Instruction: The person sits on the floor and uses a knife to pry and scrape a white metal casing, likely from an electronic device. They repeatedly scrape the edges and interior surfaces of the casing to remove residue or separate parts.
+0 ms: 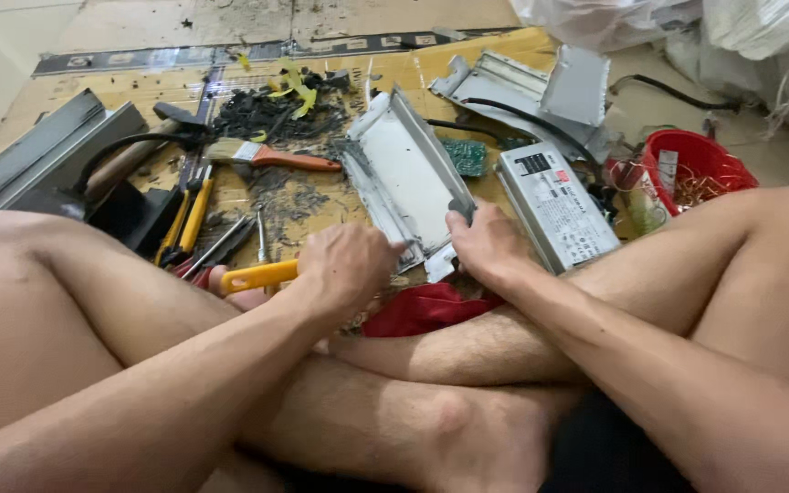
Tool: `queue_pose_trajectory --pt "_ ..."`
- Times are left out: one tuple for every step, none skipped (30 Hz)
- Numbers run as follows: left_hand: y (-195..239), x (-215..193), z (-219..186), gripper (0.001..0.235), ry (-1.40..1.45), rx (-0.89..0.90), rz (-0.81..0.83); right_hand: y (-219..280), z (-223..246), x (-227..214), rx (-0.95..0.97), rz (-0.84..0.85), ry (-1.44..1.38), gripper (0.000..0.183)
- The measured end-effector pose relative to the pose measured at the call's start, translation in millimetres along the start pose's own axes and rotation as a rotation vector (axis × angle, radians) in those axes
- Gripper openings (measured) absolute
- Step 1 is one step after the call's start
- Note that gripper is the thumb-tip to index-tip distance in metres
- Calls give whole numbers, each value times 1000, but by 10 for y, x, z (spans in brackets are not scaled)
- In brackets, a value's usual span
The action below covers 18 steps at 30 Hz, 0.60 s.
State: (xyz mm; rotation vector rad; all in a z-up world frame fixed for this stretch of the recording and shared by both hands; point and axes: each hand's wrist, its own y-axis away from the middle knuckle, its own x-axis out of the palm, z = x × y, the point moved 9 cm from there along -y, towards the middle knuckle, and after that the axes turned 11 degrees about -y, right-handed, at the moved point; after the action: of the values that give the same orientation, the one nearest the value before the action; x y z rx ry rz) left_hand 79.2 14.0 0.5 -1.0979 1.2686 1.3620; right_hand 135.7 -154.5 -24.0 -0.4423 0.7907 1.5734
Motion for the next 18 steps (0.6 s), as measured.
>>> queue_pose_trajectory --pt "-45 42 -36 51 0 3 -1 52 36 -27 1 -3 0 51" --pt "-84 91 -53 48 -88 -1 3 102 52 -45 38 -7 -24 55" --pt "-122 141 -63 45 -176 -6 7 155 72 -56 76 -10 -48 58" --pt "-77 72 -32 45 -178 -10 7 58 -13 -35 72 -8 -50 58" --pt "-29 10 -50 43 -171 45 7 -35 -109 -33 81 -35 -88 63" --pt "34 -36 -67 40 -162 99 10 -120 -215 -15 91 -58 -124 68" --pt "47 -24 13 40 -162 93 14 -31 -137 13 90 -51 -123 68" --pt "44 -31 109 45 -112 55 11 50 -90 38 127 -23 -122 65" --pt "41 -36 203 50 -62 17 9 132 -45 61 163 4 -120 63" --pt "89 -155 230 50 -57 16 9 184 9 92 163 4 -115 63" --pt "135 -292 246 44 -30 25 -11 230 79 83 136 -42 -194 61" --pt "166 -443 251 41 -4 38 -33 271 147 51 111 -93 -273 59" --pt "117 -439 280 41 1 41 -36 273 176 60 110 -97 -269 59" --pt "96 -437 346 41 25 32 -63 297 165 111 154 -118 -448 58" --pt "77 -430 415 41 49 24 -90 325 152 176 199 -139 -627 61" --pt "62 -404 434 41 51 24 -89 480 271 196 200 -140 -625 61" --pt "45 -381 455 42 72 21 -91 641 359 212 229 -162 -681 63" --pt "33 -348 471 43 95 18 -88 809 439 233 263 -183 -735 66"
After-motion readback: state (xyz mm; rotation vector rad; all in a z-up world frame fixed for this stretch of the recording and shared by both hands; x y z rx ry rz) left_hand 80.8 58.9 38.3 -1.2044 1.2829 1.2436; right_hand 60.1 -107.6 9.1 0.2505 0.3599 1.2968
